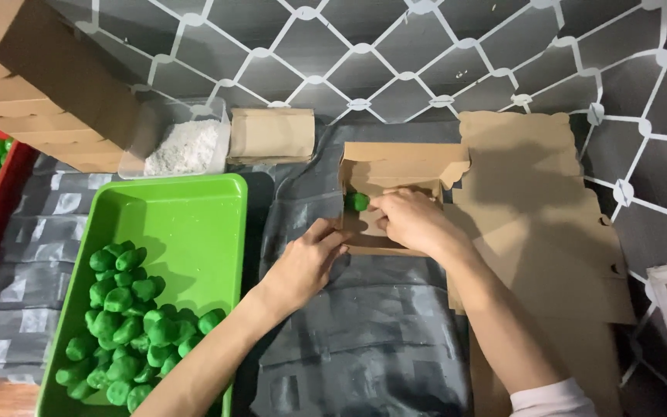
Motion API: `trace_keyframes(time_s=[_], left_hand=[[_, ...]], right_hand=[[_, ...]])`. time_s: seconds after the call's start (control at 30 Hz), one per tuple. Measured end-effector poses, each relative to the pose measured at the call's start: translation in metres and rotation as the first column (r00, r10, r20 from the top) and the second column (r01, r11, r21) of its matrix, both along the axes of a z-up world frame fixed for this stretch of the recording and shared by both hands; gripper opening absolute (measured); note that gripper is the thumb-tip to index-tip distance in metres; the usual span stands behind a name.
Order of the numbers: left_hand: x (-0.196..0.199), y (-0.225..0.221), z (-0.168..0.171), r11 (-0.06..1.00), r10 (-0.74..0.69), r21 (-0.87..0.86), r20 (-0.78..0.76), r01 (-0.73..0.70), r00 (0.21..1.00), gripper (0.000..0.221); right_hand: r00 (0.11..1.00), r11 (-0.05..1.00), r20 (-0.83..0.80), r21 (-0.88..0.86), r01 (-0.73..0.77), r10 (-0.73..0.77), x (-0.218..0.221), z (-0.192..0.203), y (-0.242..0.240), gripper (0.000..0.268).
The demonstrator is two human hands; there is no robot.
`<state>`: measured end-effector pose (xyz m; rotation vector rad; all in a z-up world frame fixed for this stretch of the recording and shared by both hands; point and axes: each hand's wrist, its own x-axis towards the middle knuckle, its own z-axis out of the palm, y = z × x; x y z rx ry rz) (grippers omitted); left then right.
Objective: Packing green dough balls into small cardboard boxes and closing them for storage or sale.
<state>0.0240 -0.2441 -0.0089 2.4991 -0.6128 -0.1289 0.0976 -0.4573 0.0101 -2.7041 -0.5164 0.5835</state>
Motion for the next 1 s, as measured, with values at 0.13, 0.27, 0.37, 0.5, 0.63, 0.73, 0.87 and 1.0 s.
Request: trace_keyframes(time_s=[0.13,0.27,0.37,0.5,0.63,0.73,0.87,1.0], left_hand=[[-0.006,0.003,0.033,1.000,-0.006,0.026,0.020,0.005,1.000,0.022],[-0.002,0.040,0.055,0.973,0.058,0.221,0.057,-0.069,0.997,0.035],[-0.010,0.092,0.050,0.856,0.173,0.497,-0.016,-0.142,0.985,0.033],[-0.040,0.126,0.085,0.702,0.506,0.707,-0.418,-0.079,0.754,0.036],[-0.060,0.148,0.059,0.746,0.581,0.659,-0.575,-0.095,0.576,0.039],[-0.068,0.165,0.031,0.742,0.526,0.667,-0.512,-0.071,0.679,0.067],[-0.073,0.150,0.054,0.779,0.504,0.615,-0.503,-0.118,0.702,0.032],[-0.073,0.152,0.062,0.834,0.359,0.551,-0.520,-0.018,0.775,0.029]], right_hand=[[0.999,1.000,-0.032,0.001,0.006,-0.006,0.002,-0.004,-0.002,0.024],[0.998,1.000,-0.047,0.009,0.029,-0.029,-0.005,0.024,-0.008,0.020],[0.998,0.997,-0.026,0.061,0.053,-0.052,-0.022,0.081,-0.014,0.020],[0.999,0.992,0.042,0.129,0.010,-0.016,-0.022,0.076,-0.049,0.040],[0.987,0.967,0.147,0.237,-0.094,0.060,-0.032,0.088,-0.062,0.042],[1.000,0.976,0.026,0.217,0.001,-0.007,-0.039,0.094,-0.065,0.046],[0.947,0.920,0.288,0.314,-0.235,0.143,-0.040,0.080,-0.074,0.043],[0.997,0.970,0.059,0.234,-0.069,0.057,-0.045,0.099,-0.069,0.049]])
